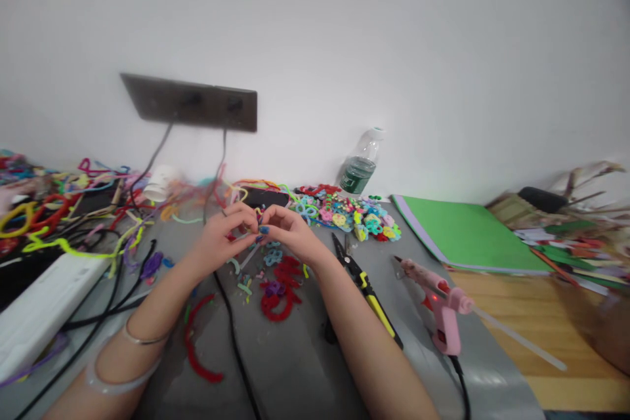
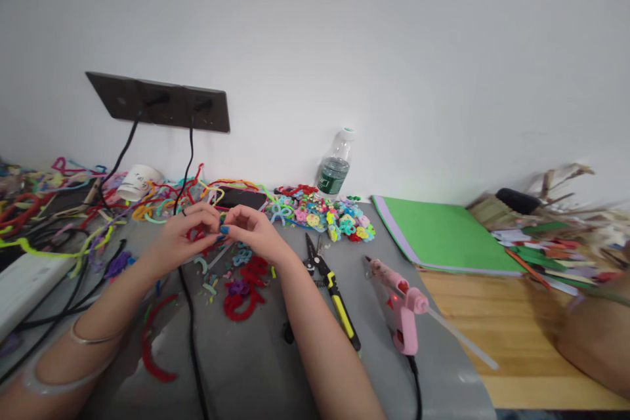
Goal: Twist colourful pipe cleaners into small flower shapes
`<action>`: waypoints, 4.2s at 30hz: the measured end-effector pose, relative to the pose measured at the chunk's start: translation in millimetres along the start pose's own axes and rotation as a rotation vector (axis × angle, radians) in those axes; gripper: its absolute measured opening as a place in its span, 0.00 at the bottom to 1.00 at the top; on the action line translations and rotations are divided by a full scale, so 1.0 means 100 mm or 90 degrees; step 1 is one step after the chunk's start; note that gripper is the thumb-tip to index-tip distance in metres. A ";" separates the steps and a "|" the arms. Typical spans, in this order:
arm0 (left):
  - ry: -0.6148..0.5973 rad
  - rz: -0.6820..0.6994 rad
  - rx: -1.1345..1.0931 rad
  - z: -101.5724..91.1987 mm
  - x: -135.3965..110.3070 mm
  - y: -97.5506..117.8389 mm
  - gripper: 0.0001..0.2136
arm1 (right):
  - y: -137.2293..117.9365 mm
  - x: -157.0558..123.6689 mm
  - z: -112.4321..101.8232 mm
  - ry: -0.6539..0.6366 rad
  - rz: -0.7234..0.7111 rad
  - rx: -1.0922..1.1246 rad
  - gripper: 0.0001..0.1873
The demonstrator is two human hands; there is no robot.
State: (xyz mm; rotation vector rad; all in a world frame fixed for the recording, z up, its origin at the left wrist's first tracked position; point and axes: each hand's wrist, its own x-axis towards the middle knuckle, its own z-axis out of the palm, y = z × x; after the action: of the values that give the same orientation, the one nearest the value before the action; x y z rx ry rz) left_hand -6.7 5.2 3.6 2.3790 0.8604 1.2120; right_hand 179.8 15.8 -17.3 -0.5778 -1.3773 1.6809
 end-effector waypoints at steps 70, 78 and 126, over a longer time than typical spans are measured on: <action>0.101 -0.072 0.054 0.13 -0.05 0.01 0.03 | 0.06 0.05 0.01 0.099 0.024 0.127 0.18; 0.112 0.011 0.163 0.14 -0.07 0.00 0.03 | 0.07 0.06 0.04 0.132 0.021 0.142 0.16; 0.050 -0.019 0.164 0.14 -0.10 -0.10 0.06 | 0.04 0.04 -0.01 0.092 0.057 0.085 0.15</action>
State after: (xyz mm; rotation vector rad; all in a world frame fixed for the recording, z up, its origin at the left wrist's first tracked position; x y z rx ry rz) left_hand -3.6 6.5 -15.8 2.5184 1.1351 1.2565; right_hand 176.8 19.4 -21.0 -0.6781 -1.1422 1.7506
